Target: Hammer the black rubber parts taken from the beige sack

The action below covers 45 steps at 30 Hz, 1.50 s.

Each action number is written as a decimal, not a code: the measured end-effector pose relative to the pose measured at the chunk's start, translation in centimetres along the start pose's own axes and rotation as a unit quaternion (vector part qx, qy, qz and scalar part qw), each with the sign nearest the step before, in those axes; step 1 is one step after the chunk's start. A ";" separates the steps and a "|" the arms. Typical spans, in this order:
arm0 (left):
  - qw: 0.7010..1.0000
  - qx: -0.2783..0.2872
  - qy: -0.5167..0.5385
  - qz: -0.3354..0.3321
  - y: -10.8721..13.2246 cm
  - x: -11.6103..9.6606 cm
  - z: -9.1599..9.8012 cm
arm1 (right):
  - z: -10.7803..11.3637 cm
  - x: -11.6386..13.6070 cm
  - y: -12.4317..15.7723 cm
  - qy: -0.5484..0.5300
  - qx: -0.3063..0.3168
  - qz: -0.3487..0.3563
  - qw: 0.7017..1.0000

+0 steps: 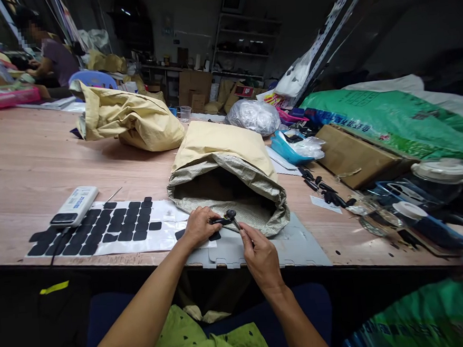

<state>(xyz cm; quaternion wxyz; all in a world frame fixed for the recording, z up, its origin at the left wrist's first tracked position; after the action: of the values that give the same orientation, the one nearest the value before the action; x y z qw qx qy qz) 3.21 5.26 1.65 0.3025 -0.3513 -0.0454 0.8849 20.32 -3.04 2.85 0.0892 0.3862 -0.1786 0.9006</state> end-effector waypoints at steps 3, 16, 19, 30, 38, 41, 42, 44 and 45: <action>1.000 0.001 0.000 0.004 -0.1 0.0 0.0 | -0.2 0.0 0.1 0.015 0.010 -0.009 1.000; 1.000 0.004 0.002 0.006 -0.2 0.0 0.0 | -0.9 0.6 -0.8 0.035 0.052 -0.018 0.998; 1.000 0.001 0.004 0.009 -0.2 0.0 0.0 | 0.0 -0.2 -2.8 0.071 0.002 -0.032 0.997; 1.000 0.019 0.003 -0.002 -0.1 -0.2 0.2 | -0.7 -3.2 -4.6 0.305 -0.135 0.029 0.942; 0.975 0.155 0.148 -0.066 3.3 -3.1 2.2 | -0.6 -2.9 -4.4 0.306 -0.137 0.028 0.942; 0.978 0.172 0.073 -0.094 7.3 -4.5 1.7 | -0.6 -2.9 -4.4 0.303 -0.135 0.027 0.943; 0.980 0.162 0.029 -0.111 8.5 -4.8 1.2 | -0.6 -2.9 -4.4 0.302 -0.134 0.027 0.943; 0.978 0.134 -0.057 -0.148 10.6 -5.2 0.1 | -0.6 -2.9 -4.4 0.302 -0.133 0.026 0.943; 0.975 0.119 -0.093 -0.163 11.4 -5.2 -0.6 | -0.6 -2.9 -4.4 0.303 -0.133 0.026 0.943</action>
<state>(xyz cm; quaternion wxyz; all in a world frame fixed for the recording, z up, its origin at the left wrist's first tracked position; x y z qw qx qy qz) 0.82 -7.11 0.98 0.4767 -0.2163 -0.0240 0.8517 23.22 1.15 1.42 0.1659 0.0750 -0.2714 0.9451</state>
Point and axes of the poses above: each hand's wrist, its own y-axis away from the middle knuckle, its own z-axis out of the back of the hand, x = y × z, the point moved 4 cm from there along -y, towards the middle knuckle, and after that the axes turned 15 degrees about -z, right-handed, at the moved point
